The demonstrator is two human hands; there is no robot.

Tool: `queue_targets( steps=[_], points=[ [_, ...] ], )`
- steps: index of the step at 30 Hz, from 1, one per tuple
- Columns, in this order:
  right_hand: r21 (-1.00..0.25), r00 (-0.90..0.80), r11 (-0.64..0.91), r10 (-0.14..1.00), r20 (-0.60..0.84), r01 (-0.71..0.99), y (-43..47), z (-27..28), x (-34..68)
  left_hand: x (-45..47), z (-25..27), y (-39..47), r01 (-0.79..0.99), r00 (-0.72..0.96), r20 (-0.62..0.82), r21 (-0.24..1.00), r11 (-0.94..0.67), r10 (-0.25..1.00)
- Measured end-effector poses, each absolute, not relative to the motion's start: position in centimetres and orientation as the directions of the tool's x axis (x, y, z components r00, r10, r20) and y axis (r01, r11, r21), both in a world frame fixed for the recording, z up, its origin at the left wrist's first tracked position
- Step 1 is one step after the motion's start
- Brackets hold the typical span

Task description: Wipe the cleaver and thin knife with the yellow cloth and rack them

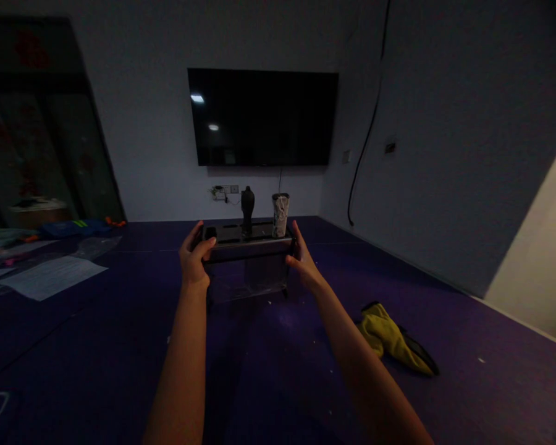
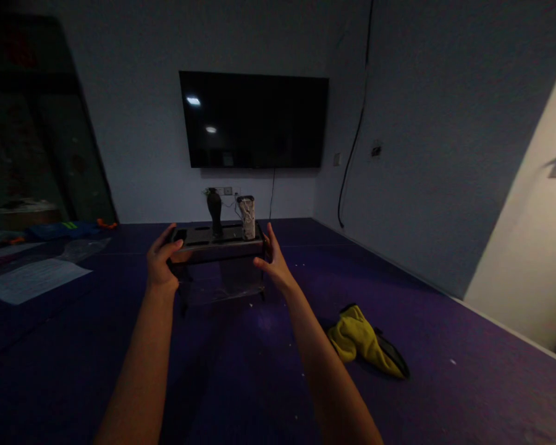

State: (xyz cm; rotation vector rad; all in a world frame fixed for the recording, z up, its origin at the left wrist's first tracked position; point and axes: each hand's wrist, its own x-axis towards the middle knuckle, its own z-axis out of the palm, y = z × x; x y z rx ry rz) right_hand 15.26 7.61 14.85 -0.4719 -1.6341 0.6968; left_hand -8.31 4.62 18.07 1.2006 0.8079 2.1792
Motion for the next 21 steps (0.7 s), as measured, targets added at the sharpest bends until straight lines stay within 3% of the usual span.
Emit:
queue_targets(
  steps=[5, 13, 21],
  points=[
    [-0.628, 0.063, 0.765, 0.64, 0.766, -0.142, 8.6, 13.4, 14.7, -6.7, 17.3, 5.3, -0.064, -0.346, 0.656, 0.697, -0.714, 0.671],
    [-0.579, 0.308, 0.815, 0.546, 0.779, 0.019, 9.6, 12.7, 16.2, -6.7, 17.0, 5.7, 0.375, -0.229, 0.809, 0.587, -0.718, 0.542],
    [-0.615, 0.619, 0.743, 0.358, 0.699, 0.265, 9.9, 11.9, 22.2, -7.9, 18.4, 4.5, 0.284, -0.265, 0.745, 0.668, -0.688, 0.613]
  ],
)
